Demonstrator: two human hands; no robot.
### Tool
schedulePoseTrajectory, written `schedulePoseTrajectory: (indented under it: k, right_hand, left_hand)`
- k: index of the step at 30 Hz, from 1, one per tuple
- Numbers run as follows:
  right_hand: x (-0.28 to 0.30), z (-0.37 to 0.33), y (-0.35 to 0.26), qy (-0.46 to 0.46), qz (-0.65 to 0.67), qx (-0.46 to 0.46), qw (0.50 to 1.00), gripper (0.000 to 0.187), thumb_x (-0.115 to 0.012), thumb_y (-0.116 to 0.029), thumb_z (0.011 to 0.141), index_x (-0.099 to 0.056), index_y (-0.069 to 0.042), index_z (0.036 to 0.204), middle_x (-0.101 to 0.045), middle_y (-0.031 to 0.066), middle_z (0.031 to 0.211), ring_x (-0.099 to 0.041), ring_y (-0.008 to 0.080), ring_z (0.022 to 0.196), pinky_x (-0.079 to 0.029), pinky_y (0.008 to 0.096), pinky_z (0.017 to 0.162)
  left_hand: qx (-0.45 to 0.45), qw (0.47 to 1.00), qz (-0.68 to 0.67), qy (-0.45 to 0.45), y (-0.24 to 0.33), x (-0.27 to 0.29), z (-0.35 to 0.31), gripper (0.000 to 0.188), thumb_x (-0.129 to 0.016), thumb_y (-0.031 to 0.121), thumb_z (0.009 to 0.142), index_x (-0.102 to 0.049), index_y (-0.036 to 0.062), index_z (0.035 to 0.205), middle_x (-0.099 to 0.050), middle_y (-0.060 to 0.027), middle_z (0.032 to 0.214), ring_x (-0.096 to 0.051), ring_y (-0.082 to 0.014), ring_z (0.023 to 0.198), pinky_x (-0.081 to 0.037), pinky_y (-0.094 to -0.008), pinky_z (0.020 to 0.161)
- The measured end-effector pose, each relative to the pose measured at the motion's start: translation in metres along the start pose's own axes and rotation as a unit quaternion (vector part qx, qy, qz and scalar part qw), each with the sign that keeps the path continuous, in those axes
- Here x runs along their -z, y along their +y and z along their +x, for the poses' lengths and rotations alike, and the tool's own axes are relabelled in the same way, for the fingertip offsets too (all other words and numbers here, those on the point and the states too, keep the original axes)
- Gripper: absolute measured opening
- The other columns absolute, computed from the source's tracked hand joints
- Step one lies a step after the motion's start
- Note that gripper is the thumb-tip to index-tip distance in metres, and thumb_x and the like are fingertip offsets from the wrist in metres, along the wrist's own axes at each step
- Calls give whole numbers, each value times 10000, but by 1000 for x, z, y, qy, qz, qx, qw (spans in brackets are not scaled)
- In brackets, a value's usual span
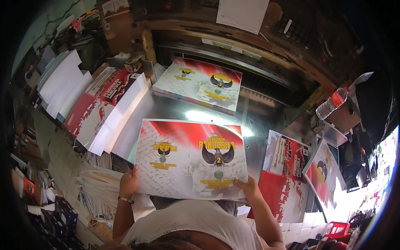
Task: The person aligns stacks of printed book covers and paper sheets by hand and cuts them using a paper cutting machine.
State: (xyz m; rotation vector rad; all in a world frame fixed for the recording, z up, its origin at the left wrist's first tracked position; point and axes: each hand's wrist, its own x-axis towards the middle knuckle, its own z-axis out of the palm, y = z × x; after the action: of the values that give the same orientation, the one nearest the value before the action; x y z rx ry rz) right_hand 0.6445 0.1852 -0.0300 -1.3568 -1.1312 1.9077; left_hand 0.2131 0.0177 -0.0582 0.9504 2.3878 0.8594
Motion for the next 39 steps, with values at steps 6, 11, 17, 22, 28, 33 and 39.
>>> schedulePoseTrajectory:
  k: [6, 11, 17, 22, 28, 33, 39]
  right_hand:
    - [3, 2, 2, -13, 32, 17, 999, 393, -697, -87, 924, -588, 72, 1266, -696, 163, 1164, -698, 255, 982, -567, 382, 880]
    - [-1, -1, -2, -18, 40, 46, 998, 384, -671, -67, 942, -566, 81, 1280, -684, 166, 1199, -684, 248, 1030, -553, 381, 918]
    - [2, 9, -24, -44, 35, 130, 990, 418, -664, -18, 925, -532, 97, 1305, -671, 174, 1225, -664, 247, 1081, -529, 365, 964]
    - [10, 21, -49, -84, 57, 197, 975, 524, -726, -111, 894, -510, 99, 1322, -658, 171, 1256, -640, 243, 1128, -499, 374, 993]
    - [26, 64, -74, -52, 66, 245, 966, 541, -737, -157, 894, -515, 79, 1326, -659, 159, 1249, -644, 245, 1118, -501, 367, 984]
    - [27, 141, -90, -16, 89, 255, 963, 423, -645, -133, 944, -540, 59, 1306, -661, 165, 1214, -662, 271, 1078, -532, 397, 959]
    - [38, 237, -109, 18, 101, 171, 980, 397, -623, -188, 976, -552, 46, 1288, -683, 162, 1161, -699, 263, 961, -590, 404, 777]
  left_hand:
    - [-23, 997, -73, 23, -9, -7, -1, 610, -442, 470, 1058, -692, -58, 885, -669, -265, 774, -634, -434, 710, -483, -482, 690]
    - [-47, 974, -218, 49, -4, -8, 3, 549, -512, 424, 1052, -689, -70, 891, -689, -151, 714, -617, -196, 654, -472, -390, 641]
    - [-109, 957, -267, 39, 31, 13, 21, 514, -517, 385, 1059, -602, -24, 759, -510, 29, 621, -422, -70, 628, -367, -311, 570]
    - [-179, 931, -315, 41, 71, 21, 45, 483, -492, 353, 1066, -536, -8, 748, -427, 7, 603, -341, -94, 616, -329, -333, 559]
    - [-236, 931, -269, 65, 103, 0, 120, 492, -455, 359, 1069, -513, -50, 802, -431, -118, 615, -370, -180, 598, -350, -366, 571]
    - [-185, 949, -255, 19, 143, -32, 222, 564, -488, 449, 1041, -576, -74, 849, -539, -179, 628, -448, -266, 594, -395, -419, 619]
    - [-107, 987, -114, -49, 169, -85, 361, 742, -512, 601, 983, -650, -94, 1204, -712, -252, 1112, -672, -317, 1076, -491, -406, 905]
